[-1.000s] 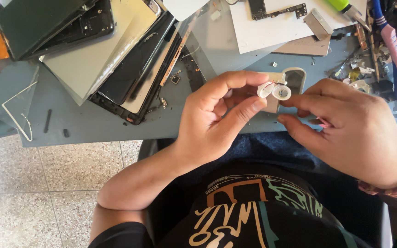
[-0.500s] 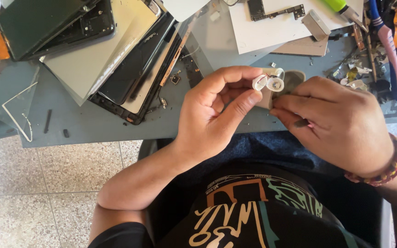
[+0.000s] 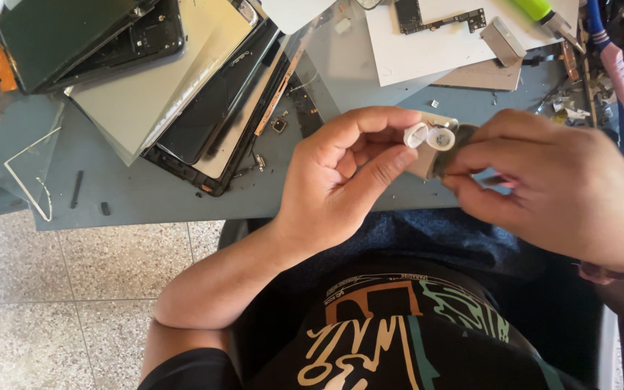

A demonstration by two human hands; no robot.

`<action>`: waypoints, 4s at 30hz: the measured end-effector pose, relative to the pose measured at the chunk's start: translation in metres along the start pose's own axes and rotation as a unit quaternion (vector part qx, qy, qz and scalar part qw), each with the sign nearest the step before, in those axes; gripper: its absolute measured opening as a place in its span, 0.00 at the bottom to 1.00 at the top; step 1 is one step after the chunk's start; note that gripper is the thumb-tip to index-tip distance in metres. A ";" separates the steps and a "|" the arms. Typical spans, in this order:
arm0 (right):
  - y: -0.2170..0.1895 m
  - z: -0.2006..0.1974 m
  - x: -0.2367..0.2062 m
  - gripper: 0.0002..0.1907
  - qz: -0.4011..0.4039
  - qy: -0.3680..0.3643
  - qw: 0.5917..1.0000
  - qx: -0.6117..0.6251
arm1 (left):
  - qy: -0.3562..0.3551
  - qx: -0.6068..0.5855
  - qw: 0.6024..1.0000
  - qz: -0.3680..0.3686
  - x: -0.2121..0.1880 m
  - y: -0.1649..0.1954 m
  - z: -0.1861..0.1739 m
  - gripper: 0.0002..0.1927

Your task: The person cleans a small black component with a white wipe, then uses a green-handled screwdriver to adjust it. They open a white wireless earbud case, remove an earbud, and use a pink tool to clean its interior. The person places the earbud back into the case and continues to clean and adjust the components.

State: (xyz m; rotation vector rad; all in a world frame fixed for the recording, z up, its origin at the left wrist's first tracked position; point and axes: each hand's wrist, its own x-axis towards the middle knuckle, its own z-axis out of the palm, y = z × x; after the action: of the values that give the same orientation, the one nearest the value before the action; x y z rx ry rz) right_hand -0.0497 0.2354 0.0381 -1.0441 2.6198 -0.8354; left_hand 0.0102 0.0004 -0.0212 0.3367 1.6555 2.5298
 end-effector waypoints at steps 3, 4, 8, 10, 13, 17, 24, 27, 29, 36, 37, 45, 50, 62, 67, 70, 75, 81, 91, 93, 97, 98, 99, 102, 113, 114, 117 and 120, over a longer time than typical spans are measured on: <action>0.001 -0.002 -0.008 0.08 -0.027 0.040 0.999 -0.017 | -0.022 0.030 0.999 0.016 -0.001 0.002 0.001 0.13; 0.003 -0.005 -0.010 0.09 -0.065 0.052 0.996 -0.022 | -0.027 0.044 0.999 0.017 -0.001 0.003 0.002 0.13; 0.005 -0.008 -0.014 0.13 -0.197 0.084 0.976 -0.040 | -0.037 0.102 0.994 0.018 -0.005 0.010 0.009 0.12; 0.005 -0.008 -0.014 0.14 -0.228 0.107 0.966 -0.050 | -0.041 0.122 0.991 0.025 -0.006 0.015 0.010 0.12; 0.003 -0.008 -0.012 0.16 -0.258 0.130 0.956 -0.055 | -0.046 0.124 0.991 0.026 -0.008 0.022 0.011 0.12; 0.003 -0.010 -0.012 0.17 -0.282 0.125 0.948 -0.080 | -0.054 0.134 0.989 0.020 -0.008 0.028 0.012 0.12; -0.001 -0.013 -0.017 0.17 -0.283 0.117 0.949 -0.069 | -0.074 0.127 0.989 0.024 -0.007 0.032 0.014 0.10; -0.007 -0.016 -0.023 0.17 -0.249 0.102 0.961 -0.060 | -0.080 0.091 0.993 0.005 -0.006 0.033 0.015 0.11; -0.009 -0.018 -0.025 0.17 -0.235 0.097 0.966 -0.046 | -0.082 0.084 0.993 0.003 -0.007 0.034 0.015 0.11; -0.006 -0.019 -0.025 0.15 -0.279 0.093 0.954 -0.061 | -0.087 0.154 0.983 0.048 -0.007 0.034 0.017 0.13; -0.005 -0.019 -0.025 0.15 -0.282 0.090 0.953 -0.068 | -0.088 0.150 0.984 0.046 -0.008 0.034 0.016 0.13; 0.003 -0.026 -0.024 0.18 -0.349 0.040 0.933 -0.083 | -0.099 0.121 0.987 0.033 -0.010 0.032 0.014 0.11; 0.004 -0.026 -0.023 0.18 -0.368 0.039 0.925 -0.085 | -0.098 0.152 0.983 0.040 -0.009 0.032 0.013 0.13; 0.002 -0.018 -0.012 0.16 -0.324 0.061 0.941 -0.069 | -0.074 0.092 0.993 0.009 -0.010 0.026 0.014 0.08; 0.001 -0.019 -0.009 0.18 -0.319 0.062 0.944 -0.065 | -0.066 -0.013 0.997 -0.043 -0.011 0.020 0.015 0.10; 0.005 -0.021 -0.003 0.18 -0.346 0.048 0.934 -0.070 | -0.066 -0.045 0.995 -0.056 -0.012 0.018 0.014 0.10; 0.006 -0.022 -0.002 0.17 -0.336 0.048 0.938 -0.067 | -0.067 -0.047 0.995 -0.051 -0.012 0.016 0.010 0.10; 0.008 -0.022 -0.001 0.18 -0.332 0.042 0.939 -0.075 | -0.078 -0.030 0.996 -0.033 -0.012 0.015 0.008 0.12; 0.000 -0.023 0.002 0.19 -0.310 0.048 0.947 -0.069 | -0.078 -0.034 0.996 -0.032 -0.012 0.013 0.007 0.12; 0.000 -0.022 0.002 0.18 -0.312 0.053 0.946 -0.062 | -0.078 -0.033 0.996 -0.032 -0.012 0.012 0.007 0.12; 0.005 -0.019 -0.006 0.18 -0.295 0.062 0.952 -0.054 | -0.081 -0.034 0.996 -0.034 -0.012 0.012 0.008 0.12; 0.008 -0.018 -0.009 0.18 -0.282 0.059 0.956 -0.055 | -0.082 -0.035 0.995 -0.035 -0.013 0.012 0.008 0.12; 0.011 -0.017 -0.012 0.19 -0.291 0.055 0.954 -0.053 | -0.083 -0.036 0.995 -0.035 -0.012 0.011 0.008 0.12; 0.025 -0.014 -0.017 0.24 -0.304 0.033 0.951 -0.049 | -0.080 -0.036 0.995 -0.040 -0.013 0.012 0.009 0.12; 0.023 -0.019 -0.016 0.28 -0.274 0.048 0.960 -0.015 | -0.079 -0.057 0.994 -0.048 -0.013 0.012 0.010 0.12; 0.022 -0.020 -0.015 0.28 -0.273 0.044 0.961 -0.015 | -0.079 -0.050 0.994 -0.049 -0.013 0.012 0.010 0.12; 0.021 -0.020 -0.015 0.26 -0.271 0.040 0.962 -0.006 | -0.078 -0.044 0.995 -0.048 -0.013 0.012 0.010 0.12; 0.025 -0.018 -0.017 0.24 -0.273 0.045 0.961 0.014 | -0.080 -0.046 0.995 -0.048 -0.013 0.012 0.011 0.12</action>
State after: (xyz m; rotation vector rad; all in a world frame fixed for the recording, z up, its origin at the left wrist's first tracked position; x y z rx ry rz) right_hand -0.0588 0.2694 0.0382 -1.8018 2.3975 -1.0370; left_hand 0.0258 0.0024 -0.0079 0.4282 1.4566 2.4301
